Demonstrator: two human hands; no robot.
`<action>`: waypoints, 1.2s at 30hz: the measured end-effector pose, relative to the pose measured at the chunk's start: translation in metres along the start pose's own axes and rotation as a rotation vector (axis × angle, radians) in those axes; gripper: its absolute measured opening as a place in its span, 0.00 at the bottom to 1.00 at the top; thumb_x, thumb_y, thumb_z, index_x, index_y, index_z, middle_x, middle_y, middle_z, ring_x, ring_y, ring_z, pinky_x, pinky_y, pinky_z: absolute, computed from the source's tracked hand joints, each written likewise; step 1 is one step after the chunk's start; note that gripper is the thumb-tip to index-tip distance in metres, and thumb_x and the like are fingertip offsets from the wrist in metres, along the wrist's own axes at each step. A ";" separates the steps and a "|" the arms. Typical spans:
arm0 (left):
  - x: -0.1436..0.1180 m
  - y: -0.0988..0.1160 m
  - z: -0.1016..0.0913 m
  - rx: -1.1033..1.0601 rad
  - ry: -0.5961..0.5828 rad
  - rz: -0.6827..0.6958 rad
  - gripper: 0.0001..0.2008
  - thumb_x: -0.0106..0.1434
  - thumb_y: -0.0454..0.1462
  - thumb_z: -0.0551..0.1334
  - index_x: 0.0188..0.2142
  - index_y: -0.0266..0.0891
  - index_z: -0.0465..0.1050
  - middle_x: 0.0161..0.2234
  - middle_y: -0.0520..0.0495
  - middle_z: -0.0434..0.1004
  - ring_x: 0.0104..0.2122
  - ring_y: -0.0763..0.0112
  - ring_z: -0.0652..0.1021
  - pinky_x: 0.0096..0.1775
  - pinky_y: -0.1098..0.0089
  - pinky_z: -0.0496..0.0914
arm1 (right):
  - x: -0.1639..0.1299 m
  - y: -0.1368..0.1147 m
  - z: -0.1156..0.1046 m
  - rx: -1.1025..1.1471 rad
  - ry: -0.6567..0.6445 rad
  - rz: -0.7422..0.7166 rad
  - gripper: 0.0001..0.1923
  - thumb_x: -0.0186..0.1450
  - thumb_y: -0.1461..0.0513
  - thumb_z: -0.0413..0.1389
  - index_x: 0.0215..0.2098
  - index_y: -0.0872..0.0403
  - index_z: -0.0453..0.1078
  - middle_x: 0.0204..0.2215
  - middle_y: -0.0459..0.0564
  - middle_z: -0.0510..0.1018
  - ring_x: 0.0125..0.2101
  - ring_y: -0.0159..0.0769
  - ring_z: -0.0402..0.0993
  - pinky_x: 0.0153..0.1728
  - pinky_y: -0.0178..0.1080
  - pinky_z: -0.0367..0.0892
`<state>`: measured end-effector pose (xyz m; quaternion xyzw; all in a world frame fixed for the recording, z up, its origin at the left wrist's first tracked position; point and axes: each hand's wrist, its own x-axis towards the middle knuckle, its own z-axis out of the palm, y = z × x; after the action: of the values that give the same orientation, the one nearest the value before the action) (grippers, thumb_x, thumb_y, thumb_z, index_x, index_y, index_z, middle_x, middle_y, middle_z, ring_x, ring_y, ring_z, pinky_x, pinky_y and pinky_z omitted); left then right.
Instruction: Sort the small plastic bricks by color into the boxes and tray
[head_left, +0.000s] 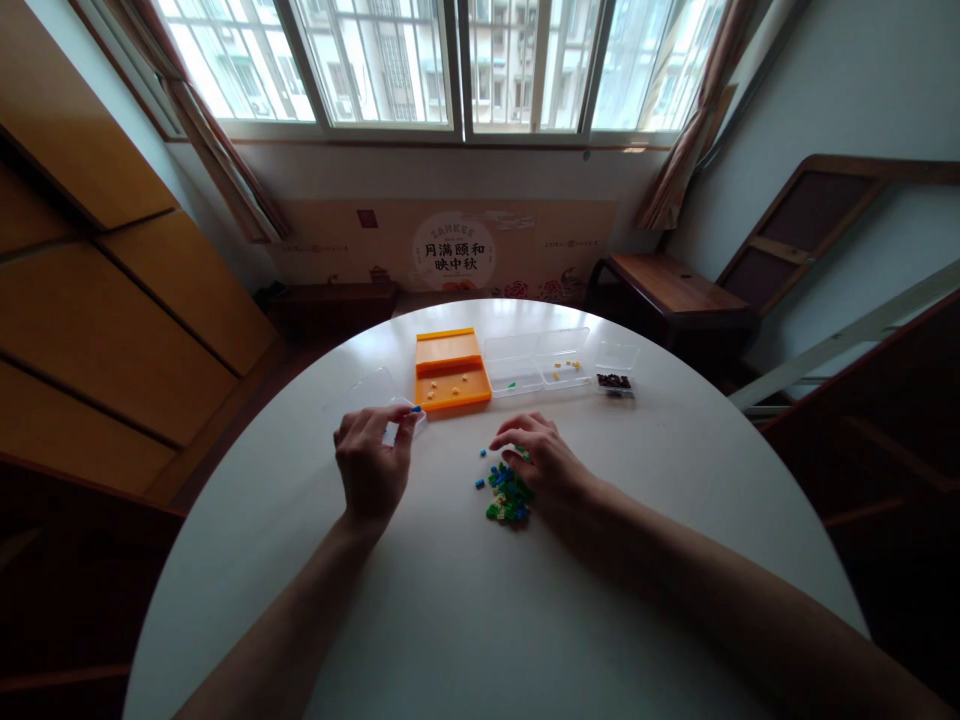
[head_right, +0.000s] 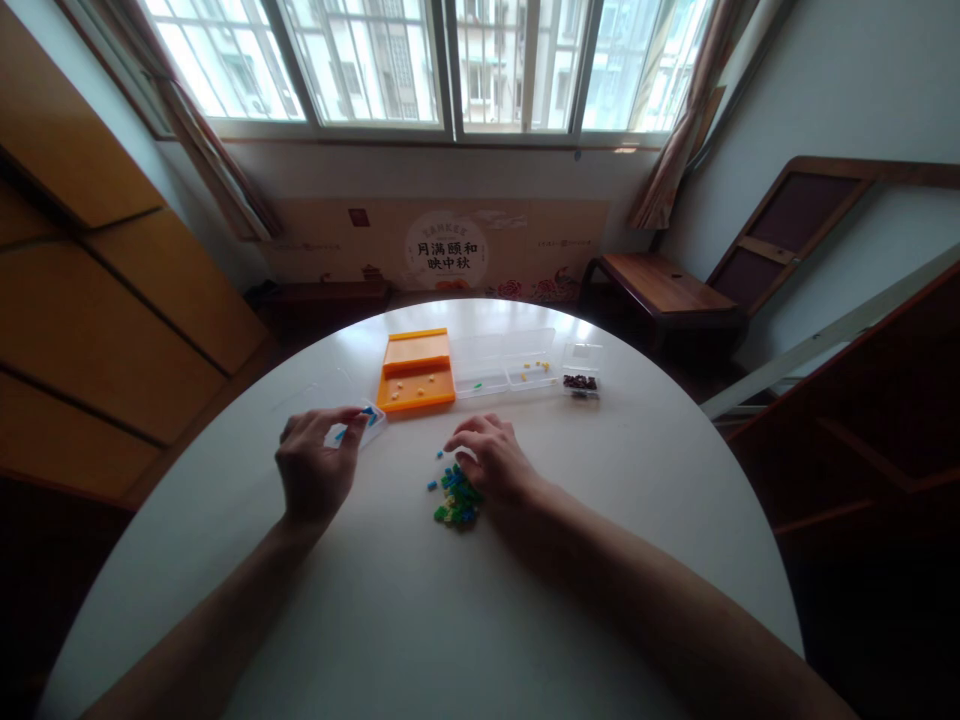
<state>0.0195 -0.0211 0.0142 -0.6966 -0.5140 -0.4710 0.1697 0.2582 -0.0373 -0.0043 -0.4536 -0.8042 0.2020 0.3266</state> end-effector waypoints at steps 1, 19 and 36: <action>0.000 -0.004 0.001 0.018 0.010 -0.037 0.08 0.64 0.40 0.61 0.34 0.39 0.75 0.31 0.46 0.79 0.33 0.63 0.74 0.38 0.63 0.65 | 0.000 0.002 -0.001 -0.012 -0.024 -0.007 0.12 0.60 0.71 0.57 0.37 0.51 0.75 0.42 0.50 0.76 0.47 0.42 0.67 0.51 0.51 0.57; -0.003 0.011 -0.002 0.033 -0.036 0.080 0.03 0.62 0.36 0.61 0.32 0.40 0.73 0.31 0.48 0.77 0.35 0.62 0.73 0.40 0.62 0.61 | 0.001 0.012 -0.015 -0.037 -0.201 -0.066 0.09 0.56 0.68 0.59 0.33 0.50 0.75 0.43 0.49 0.73 0.50 0.45 0.63 0.53 0.55 0.53; -0.006 0.021 -0.002 -0.048 -0.102 0.218 0.01 0.60 0.33 0.63 0.32 0.41 0.73 0.31 0.49 0.78 0.35 0.63 0.74 0.41 0.61 0.63 | 0.002 0.007 -0.010 -0.068 -0.143 -0.106 0.03 0.62 0.66 0.60 0.33 0.51 0.74 0.43 0.51 0.75 0.48 0.43 0.65 0.51 0.51 0.55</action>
<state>0.0367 -0.0344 0.0159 -0.7752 -0.4317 -0.4259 0.1771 0.2683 -0.0315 -0.0006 -0.4057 -0.8548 0.1889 0.2629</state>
